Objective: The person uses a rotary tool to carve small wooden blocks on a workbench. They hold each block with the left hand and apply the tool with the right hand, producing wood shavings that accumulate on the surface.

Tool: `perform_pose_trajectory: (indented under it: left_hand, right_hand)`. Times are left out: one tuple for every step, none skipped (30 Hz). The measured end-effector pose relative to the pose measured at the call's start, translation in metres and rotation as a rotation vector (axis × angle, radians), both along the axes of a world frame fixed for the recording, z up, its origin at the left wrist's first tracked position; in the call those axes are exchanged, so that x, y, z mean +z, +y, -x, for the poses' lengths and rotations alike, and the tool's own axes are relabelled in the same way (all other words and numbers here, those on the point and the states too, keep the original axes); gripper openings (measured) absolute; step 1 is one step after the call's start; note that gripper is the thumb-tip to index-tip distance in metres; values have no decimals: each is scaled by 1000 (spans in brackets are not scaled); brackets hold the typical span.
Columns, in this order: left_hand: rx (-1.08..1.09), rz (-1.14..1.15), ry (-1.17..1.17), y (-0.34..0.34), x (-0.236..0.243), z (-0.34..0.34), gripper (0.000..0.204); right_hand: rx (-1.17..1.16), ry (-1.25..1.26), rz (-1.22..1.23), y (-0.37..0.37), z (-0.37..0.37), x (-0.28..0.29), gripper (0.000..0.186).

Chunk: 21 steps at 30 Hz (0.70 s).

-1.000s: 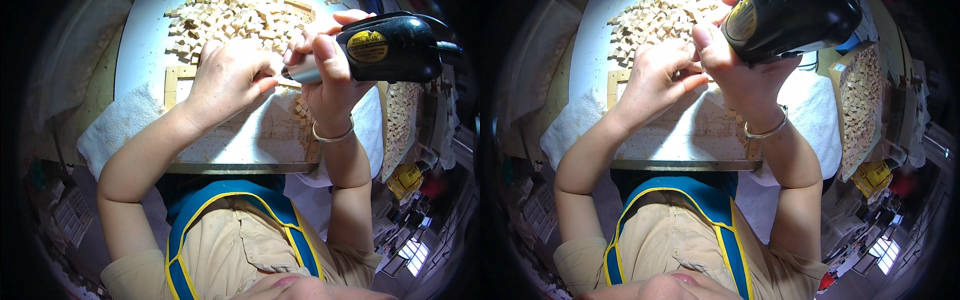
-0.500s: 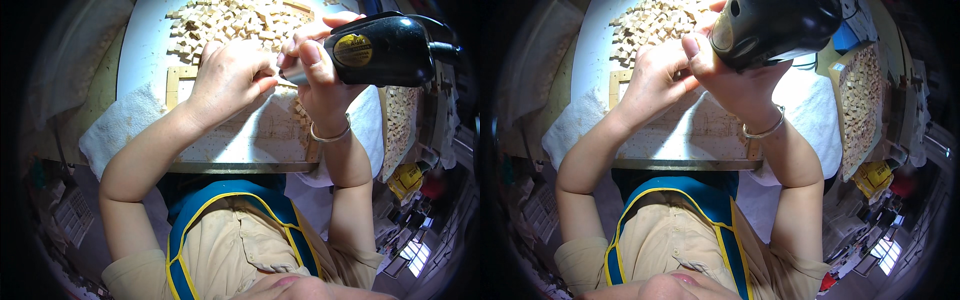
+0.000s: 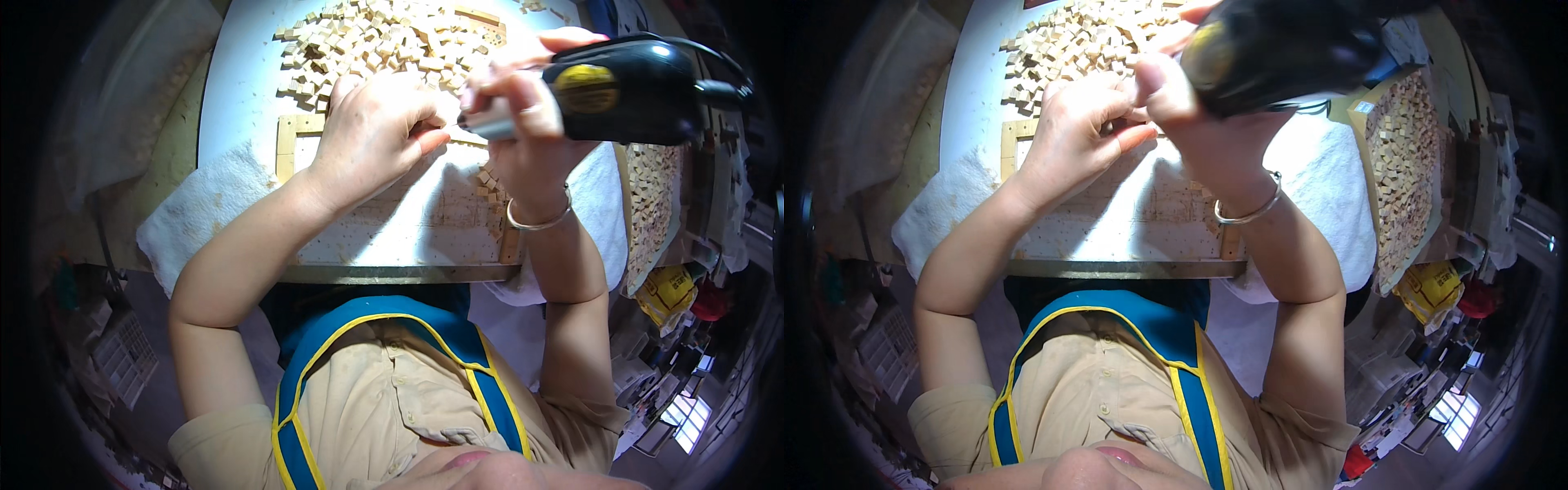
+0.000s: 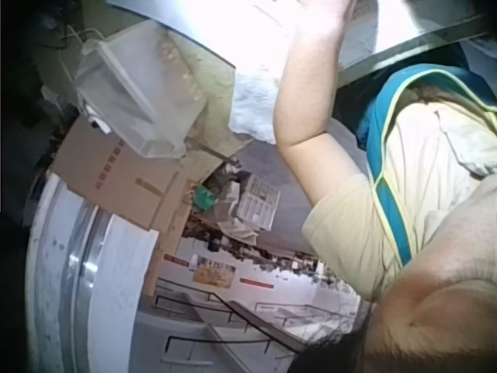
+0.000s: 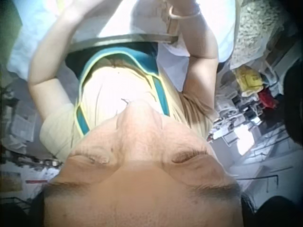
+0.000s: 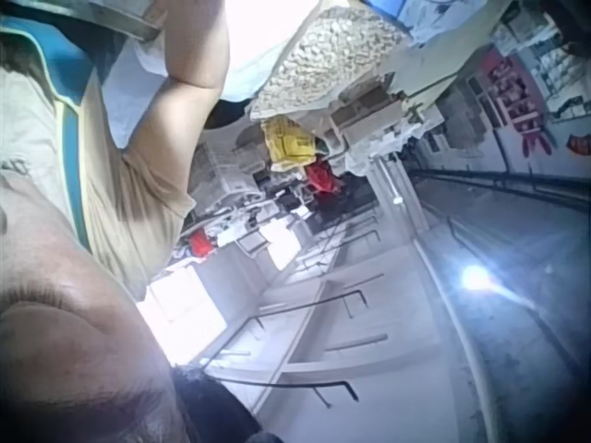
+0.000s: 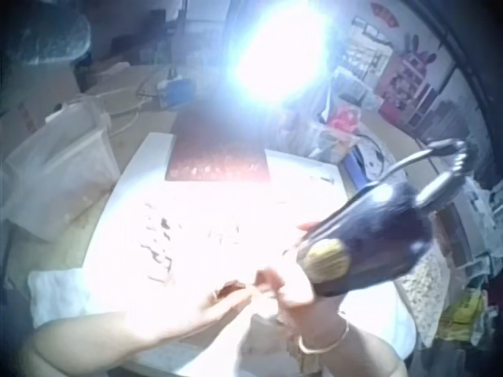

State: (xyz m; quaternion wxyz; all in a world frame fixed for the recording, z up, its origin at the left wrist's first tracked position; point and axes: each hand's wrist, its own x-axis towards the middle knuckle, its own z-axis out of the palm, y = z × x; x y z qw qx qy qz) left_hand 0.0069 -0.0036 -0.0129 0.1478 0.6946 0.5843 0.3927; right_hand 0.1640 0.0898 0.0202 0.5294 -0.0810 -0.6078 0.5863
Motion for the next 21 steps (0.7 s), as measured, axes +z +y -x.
perform_pose_trajectory:
  left_hand:
    - [-7, -47, 65, -1, 1, -1, 14]
    - [-17, -95, 130, -2, 3, -1, 16]
    - [-26, -143, 195, -3, 5, -2, 18]
    - [-65, -114, 188, -8, 2, -5, 21]
    - [-107, -125, 164, -9, 2, -9, 24]
    - [-142, -128, 81, -10, 5, -14, 25]
    - [-175, -130, -2, -10, 9, -18, 26]
    - [-165, -165, 17, -9, 12, -19, 27]
    - [-164, -154, 14, -6, 11, -14, 27]
    - [-163, -143, 11, -3, 8, -2, 26]
    - [-164, -130, 6, 1, 4, 9, 26]
    - [-102, -201, 150, 8, 8, 19, 24]
    - [-81, -221, 244, 10, 15, 22, 21]
    - [-77, -172, 209, 10, 13, 23, 20]
    - [-73, -123, 174, 11, 11, 23, 18]
    - [-59, -127, 190, 12, 12, 22, 18]
    - [-44, -129, 206, 12, 13, 18, 17]
    - [-30, -131, 222, 12, 13, 15, 17]
    - [-11, -129, 230, 14, 10, 15, 14]
    - [7, -127, 236, 16, 6, 14, 11]
    - [25, -125, 243, 17, 5, 14, 9]
  right_hand:
    - [-24, 24, 13, -1, 1, 9, 48]
    - [-51, 48, 25, -2, 1, 19, 49]
    - [-85, 37, 80, 3, -6, 24, 47]
    - [-117, 25, 135, 8, -13, 30, 45]
    - [-152, 15, 99, 16, -17, 32, 43]
    - [-182, 6, 65, 24, -20, 34, 41]
    - [-179, 53, 101, 34, -23, 31, 41]
    - [-179, 99, 136, 43, -25, 30, 41]
    - [-187, 96, 135, 45, -27, 29, 42]
    - [-194, 92, 135, 47, -27, 29, 43]
    - [-203, 86, 135, 46, -26, 30, 44]
    - [-228, 77, 107, 43, -24, 30, 44]
    - [-217, 65, 89, 45, -25, 27, 45]
    - [-193, 90, 94, 43, -23, 27, 44]
    - [-169, 116, 98, 39, -20, 26, 43]
    - [-203, 148, 101, 33, -14, 28, 40]
    - [-236, 180, 104, 26, -7, 31, 38]
    - [-269, 212, 108, 21, -3, 32, 36]
    - [-276, 208, 140, 19, -2, 31, 39]
    - [-284, 204, 173, 17, 0, 31, 43]
    - [-292, 199, 206, 16, 0, 30, 46]
